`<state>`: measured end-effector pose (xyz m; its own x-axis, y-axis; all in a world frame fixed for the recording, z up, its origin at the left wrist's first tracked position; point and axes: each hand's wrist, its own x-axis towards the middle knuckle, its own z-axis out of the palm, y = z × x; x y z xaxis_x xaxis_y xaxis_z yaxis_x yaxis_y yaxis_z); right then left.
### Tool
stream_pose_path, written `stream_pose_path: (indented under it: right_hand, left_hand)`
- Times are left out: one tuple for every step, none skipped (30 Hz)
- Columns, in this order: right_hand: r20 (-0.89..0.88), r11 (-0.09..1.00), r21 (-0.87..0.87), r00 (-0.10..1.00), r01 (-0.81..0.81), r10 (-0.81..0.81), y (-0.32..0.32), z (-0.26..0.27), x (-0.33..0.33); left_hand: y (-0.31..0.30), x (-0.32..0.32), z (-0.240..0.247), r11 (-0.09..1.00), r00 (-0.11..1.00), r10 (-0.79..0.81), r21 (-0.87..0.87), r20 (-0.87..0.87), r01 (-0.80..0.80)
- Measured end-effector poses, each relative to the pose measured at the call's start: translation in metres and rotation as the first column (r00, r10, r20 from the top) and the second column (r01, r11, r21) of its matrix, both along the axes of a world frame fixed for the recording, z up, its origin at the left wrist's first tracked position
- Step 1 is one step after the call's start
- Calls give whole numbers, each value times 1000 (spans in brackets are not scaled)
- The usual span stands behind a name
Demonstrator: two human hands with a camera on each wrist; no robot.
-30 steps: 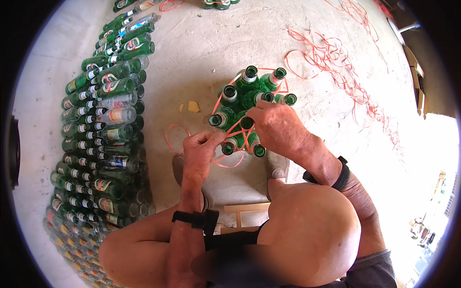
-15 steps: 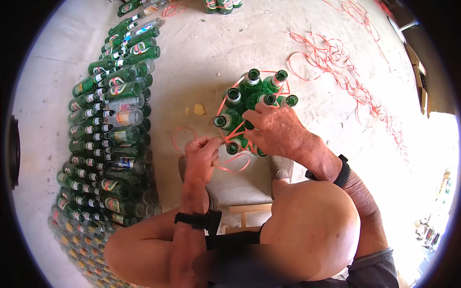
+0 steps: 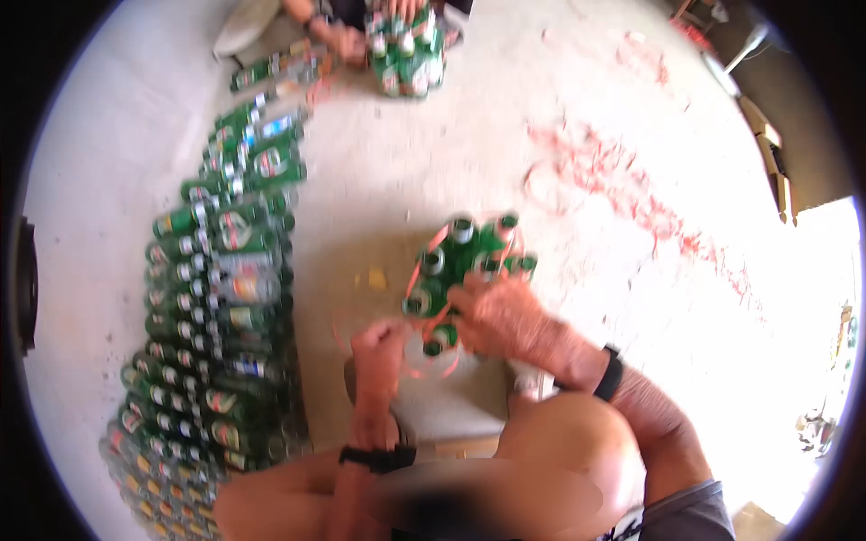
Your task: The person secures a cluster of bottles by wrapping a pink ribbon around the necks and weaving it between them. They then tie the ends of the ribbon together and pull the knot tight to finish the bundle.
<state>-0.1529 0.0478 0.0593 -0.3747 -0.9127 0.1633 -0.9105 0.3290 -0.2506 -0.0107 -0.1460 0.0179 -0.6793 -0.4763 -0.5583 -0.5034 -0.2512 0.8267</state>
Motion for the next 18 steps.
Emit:
stream_pose_path:
  right_hand:
    - [-26,998,-29,998,59,-60,2,-13,2]
    - [-13,999,-34,999,33,-34,-1,11,1]
    - [25,998,-25,998,50,-49,0,14,5]
    - [62,998,-16,996,66,-65,1,13,7]
    - [87,996,-15,993,87,-85,0,16,4]
    - [106,990,-5,985,138,-137,0,12,5]
    - [134,982,7,973,189,-188,0,2,8]
    - [166,971,21,957,237,-237,-1,-1,11]
    - [110,983,4,977,185,-184,0,5,10]
    - [51,991,-8,990,131,-130,0,12,9]
    - [-8,997,-13,997,75,-75,1,17,8]
    - [-4,999,22,999,31,-31,1,12,6]
    - [-11,999,42,1000,23,-23,2,12,6]
    - [-17,998,60,1000,14,-13,2,13,7]
    - [-22,997,77,1000,7,-5,1,14,7]
    - [36,996,54,997,68,-70,1,13,9]
    - [69,993,63,992,97,-101,2,12,9]
    - [103,990,72,986,124,-131,1,10,10]
  left_hand:
    - [-1,3,-13,993,996,-45,-111,-77,37]
    - [-3,5,-27,973,986,-97,-222,-136,65]
    - [-2,10,-26,976,988,-94,-208,-120,68]
    - [-1,11,-25,978,990,-92,-194,-105,70]
    - [-2,6,-21,979,990,-96,-188,-103,75]
    - [-3,8,-27,979,990,-95,-188,-106,74]
    - [-6,12,-41,980,990,-94,-186,-100,74]
    - [-7,15,-47,980,992,-92,-184,-91,74]
    - [-7,16,-43,987,993,-77,-148,-94,63]
    - [-6,16,-38,993,993,-62,-110,-98,51]
    - [-5,14,-34,997,994,-45,-70,-100,38]
    - [-3,11,-21,999,995,-6,42,-99,10]
    - [1,10,-4,988,995,31,155,-91,-17]
    - [2,8,7,963,995,67,265,-77,-44]
    - [0,8,2,932,991,89,359,-103,-47]
    - [-3,12,-7,891,986,114,452,-125,-46]
    - [-6,16,-16,841,980,139,540,-142,-41]
    - [-5,16,-13,826,978,160,560,-130,-61]
